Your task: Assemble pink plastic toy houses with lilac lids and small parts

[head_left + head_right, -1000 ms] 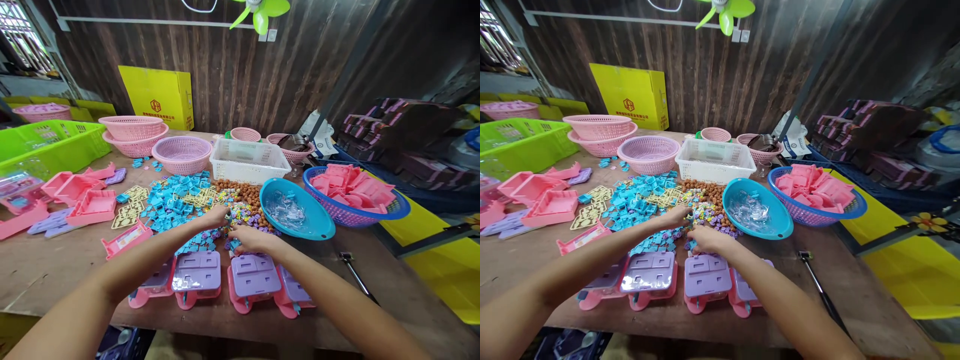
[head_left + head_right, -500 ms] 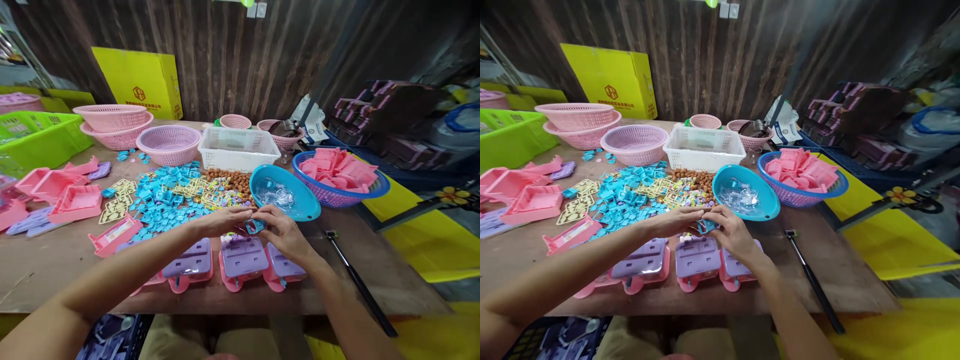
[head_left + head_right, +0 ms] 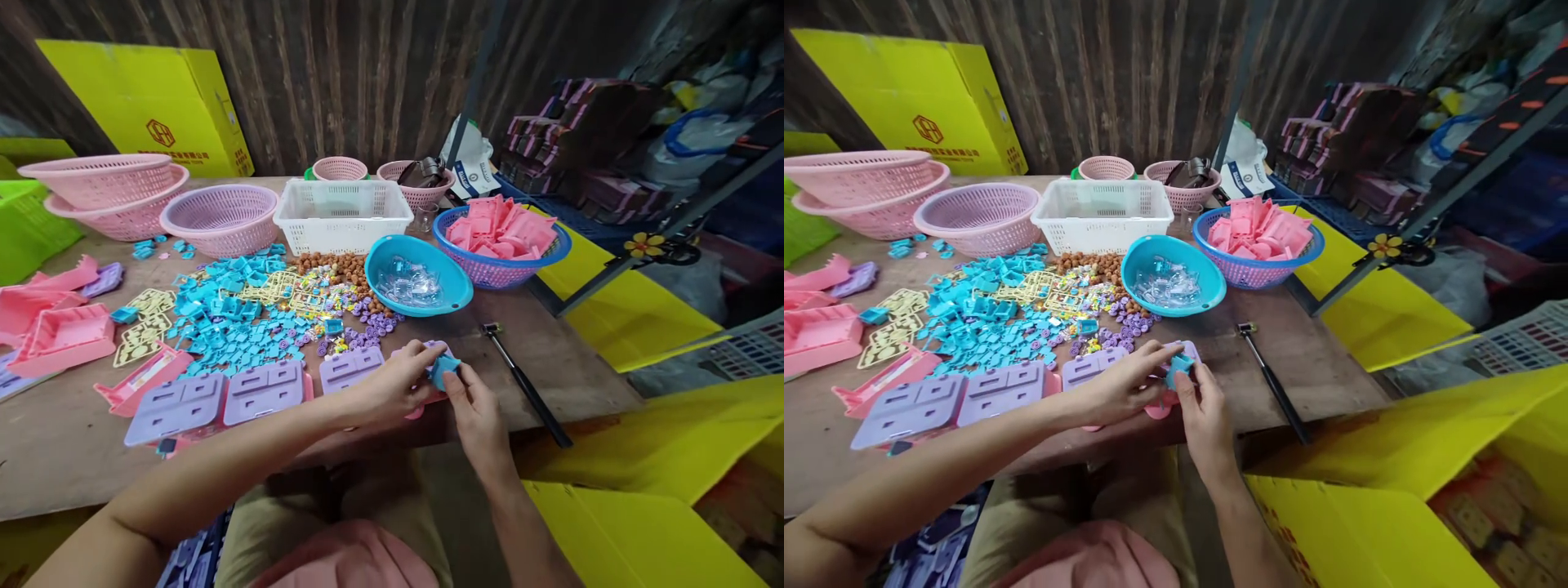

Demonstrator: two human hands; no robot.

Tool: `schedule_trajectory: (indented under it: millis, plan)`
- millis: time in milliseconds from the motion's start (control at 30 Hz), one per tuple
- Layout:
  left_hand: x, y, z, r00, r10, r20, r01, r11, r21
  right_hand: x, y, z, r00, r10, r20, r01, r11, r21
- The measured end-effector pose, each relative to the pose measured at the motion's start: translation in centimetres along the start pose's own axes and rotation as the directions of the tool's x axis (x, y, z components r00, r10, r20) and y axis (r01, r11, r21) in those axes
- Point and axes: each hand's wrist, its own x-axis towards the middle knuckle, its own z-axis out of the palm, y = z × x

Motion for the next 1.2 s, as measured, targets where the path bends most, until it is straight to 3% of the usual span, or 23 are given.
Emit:
schedule_trajectory:
  millis: [67,167,267,400,533,700,767,933,1200]
  plan:
    - [-0.3,-0.3,0.2,0.999,-0.006,0.033,-0.002,0.971,0.239,-0.4,1.0,-1.1,0.995,0.087,-0.039,-0.087,0.996,0.019]
    - [-0.1,-1.2,0.5,0.992,-0.110,0.054,0.062,0.830,0.555,-1.0,2.5,-2.0,0.986,0.160,-0.040,-0.156,0.983,0.096]
    - [0.9,-1.4,0.9,0.973,-0.201,0.111,0.097,0.798,0.594,-1.7,3.3,-2.1,0.988,0.149,0.036,-0.150,0.987,0.051]
    - [2.5,-0.5,1.7,0.972,-0.236,0.014,0.213,0.898,0.384,-2.5,3.6,-2.3,0.994,0.104,-0.043,-0.105,0.994,-0.021]
    - [3.3,-0.1,4.0,0.954,-0.276,-0.119,0.285,0.957,0.061,-3.1,4.2,-2.7,0.979,0.011,-0.202,-0.028,0.996,-0.083]
    - [2.4,-1.8,7.9,0.933,-0.251,-0.259,0.178,0.945,-0.275,-3.3,5.1,-2.1,0.960,0.010,-0.279,-0.029,0.998,-0.064]
    - [2.0,-2.7,8.9,0.926,-0.230,-0.298,0.125,0.934,-0.334,-3.2,5.1,-1.7,0.956,-0.025,-0.292,-0.014,0.991,-0.132]
    - [1.9,-4.3,9.6,0.927,-0.200,-0.319,0.035,0.889,-0.457,-2.8,4.5,-1.1,0.920,-0.261,-0.293,0.153,0.926,-0.344]
    - [2.1,-4.9,9.6,0.905,-0.291,-0.309,0.080,0.832,-0.550,-2.4,4.3,-0.1,0.858,-0.425,-0.290,0.221,0.813,-0.539]
